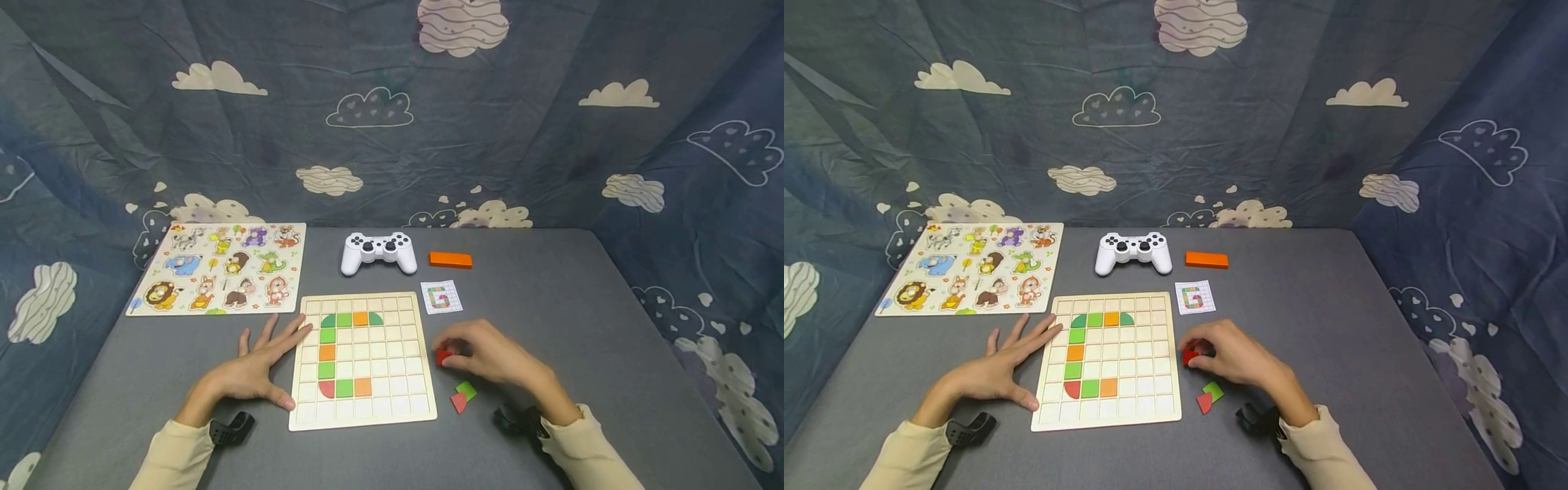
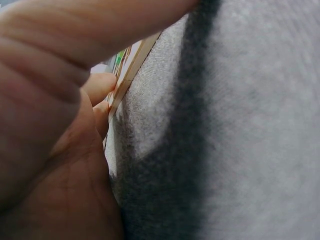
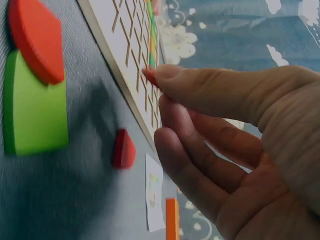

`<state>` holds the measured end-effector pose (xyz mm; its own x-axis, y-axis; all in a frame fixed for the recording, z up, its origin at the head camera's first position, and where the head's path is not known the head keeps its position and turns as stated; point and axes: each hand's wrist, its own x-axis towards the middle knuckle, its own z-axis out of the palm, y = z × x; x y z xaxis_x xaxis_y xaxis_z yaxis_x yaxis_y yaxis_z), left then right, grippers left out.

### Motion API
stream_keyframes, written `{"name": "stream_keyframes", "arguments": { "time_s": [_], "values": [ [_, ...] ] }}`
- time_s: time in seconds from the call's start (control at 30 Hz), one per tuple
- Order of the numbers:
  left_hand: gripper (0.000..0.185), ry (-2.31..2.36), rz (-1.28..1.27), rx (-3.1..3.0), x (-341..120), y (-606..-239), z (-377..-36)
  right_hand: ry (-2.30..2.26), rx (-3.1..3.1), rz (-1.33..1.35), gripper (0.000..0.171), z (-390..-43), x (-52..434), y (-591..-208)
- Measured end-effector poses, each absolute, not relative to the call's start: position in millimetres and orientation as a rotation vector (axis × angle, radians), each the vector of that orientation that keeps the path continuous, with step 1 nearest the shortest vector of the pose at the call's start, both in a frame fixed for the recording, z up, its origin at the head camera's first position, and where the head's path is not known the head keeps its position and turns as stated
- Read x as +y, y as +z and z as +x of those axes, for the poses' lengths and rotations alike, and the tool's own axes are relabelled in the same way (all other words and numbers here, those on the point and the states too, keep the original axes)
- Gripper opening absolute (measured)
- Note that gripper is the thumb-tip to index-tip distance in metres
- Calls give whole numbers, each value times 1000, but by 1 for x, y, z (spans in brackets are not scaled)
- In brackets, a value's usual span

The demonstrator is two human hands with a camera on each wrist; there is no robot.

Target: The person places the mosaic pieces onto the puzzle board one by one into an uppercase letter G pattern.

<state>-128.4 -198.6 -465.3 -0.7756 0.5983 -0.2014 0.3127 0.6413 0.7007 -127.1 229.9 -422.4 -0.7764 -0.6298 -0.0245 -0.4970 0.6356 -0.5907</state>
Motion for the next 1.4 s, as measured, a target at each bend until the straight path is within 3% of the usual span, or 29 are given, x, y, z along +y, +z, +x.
{"name": "stream_keyframes", "arguments": {
  "time_s": [0.43, 0.7, 1.4],
  "values": [
    [126, 934, 737, 2449, -198, -463, -128, -898, 2599, -977, 21, -131, 192, -429],
    [127, 942, 732, 2439, -198, -464, -129, -861, 2654, -1058, 10, -127, 168, -436],
    [126, 948, 722, 2436, -199, -460, -127, -934, 2639, -971, 6, -112, 134, -438]
  ]
}}
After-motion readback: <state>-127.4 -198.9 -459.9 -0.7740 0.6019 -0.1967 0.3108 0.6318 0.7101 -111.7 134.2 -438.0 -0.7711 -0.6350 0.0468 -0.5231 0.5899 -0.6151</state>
